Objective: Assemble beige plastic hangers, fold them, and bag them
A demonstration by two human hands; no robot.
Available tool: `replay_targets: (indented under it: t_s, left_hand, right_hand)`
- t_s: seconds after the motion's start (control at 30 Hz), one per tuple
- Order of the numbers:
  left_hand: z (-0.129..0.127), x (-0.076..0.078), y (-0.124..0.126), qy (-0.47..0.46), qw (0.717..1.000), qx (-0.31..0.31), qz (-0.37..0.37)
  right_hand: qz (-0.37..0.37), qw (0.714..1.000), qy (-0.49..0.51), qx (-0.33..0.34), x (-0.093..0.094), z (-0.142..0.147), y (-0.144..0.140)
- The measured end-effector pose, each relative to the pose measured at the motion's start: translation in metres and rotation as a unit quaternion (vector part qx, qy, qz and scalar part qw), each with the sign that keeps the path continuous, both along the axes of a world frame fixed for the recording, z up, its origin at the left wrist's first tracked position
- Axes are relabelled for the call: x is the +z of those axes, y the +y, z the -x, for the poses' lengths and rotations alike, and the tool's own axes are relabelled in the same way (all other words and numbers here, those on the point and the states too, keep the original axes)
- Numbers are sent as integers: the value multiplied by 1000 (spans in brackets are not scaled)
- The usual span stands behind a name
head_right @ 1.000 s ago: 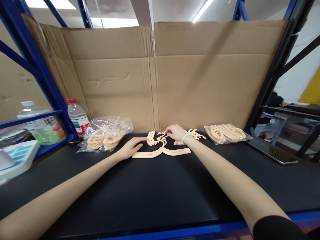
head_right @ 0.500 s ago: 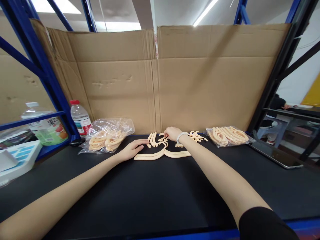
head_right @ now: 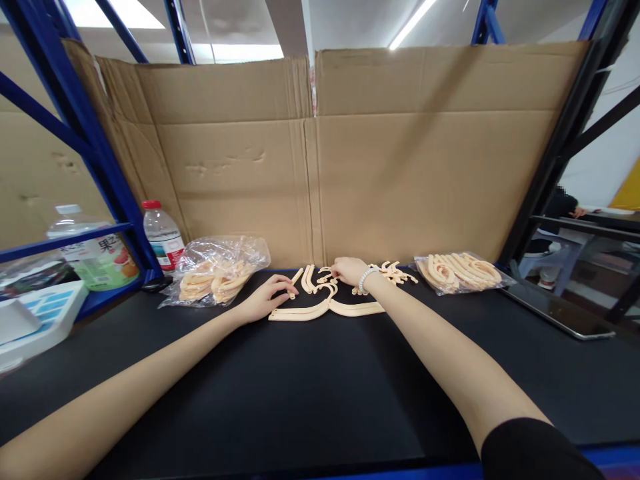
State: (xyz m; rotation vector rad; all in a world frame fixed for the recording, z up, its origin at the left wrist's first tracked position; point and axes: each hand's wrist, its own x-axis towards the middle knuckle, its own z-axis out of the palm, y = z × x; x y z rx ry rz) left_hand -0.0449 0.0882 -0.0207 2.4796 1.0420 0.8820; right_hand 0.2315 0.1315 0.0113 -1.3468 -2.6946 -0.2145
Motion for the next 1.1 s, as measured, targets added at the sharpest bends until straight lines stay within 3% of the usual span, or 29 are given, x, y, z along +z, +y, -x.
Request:
replay_targets:
  t_s: [0.23,0.5,0.7,0.87,1.0,1.1]
  left_hand:
    - [-1,3,-1,-72,997,-7,17]
    - [-2,9,-17,-235,969,13,76]
    - [-23,29,-57,-307,941,-37,134]
    - [-43,33,-83,-352,915,-21,194]
    - [-51,26,-89,-371,898,-21,236]
    - [-54,22,-92,-406,872,-39,271]
  right_hand:
    - [-64,992,112,-6,2,-5,-10]
    - [-136,934,319,-82,6,-16,-45]
    - [-25,919,394,0,5,-16,-99]
    - [160,838,513,99,14,-6,-136]
    - [257,767,581,93,19,3,-147]
    - [273,751,598,69,15,7,-148]
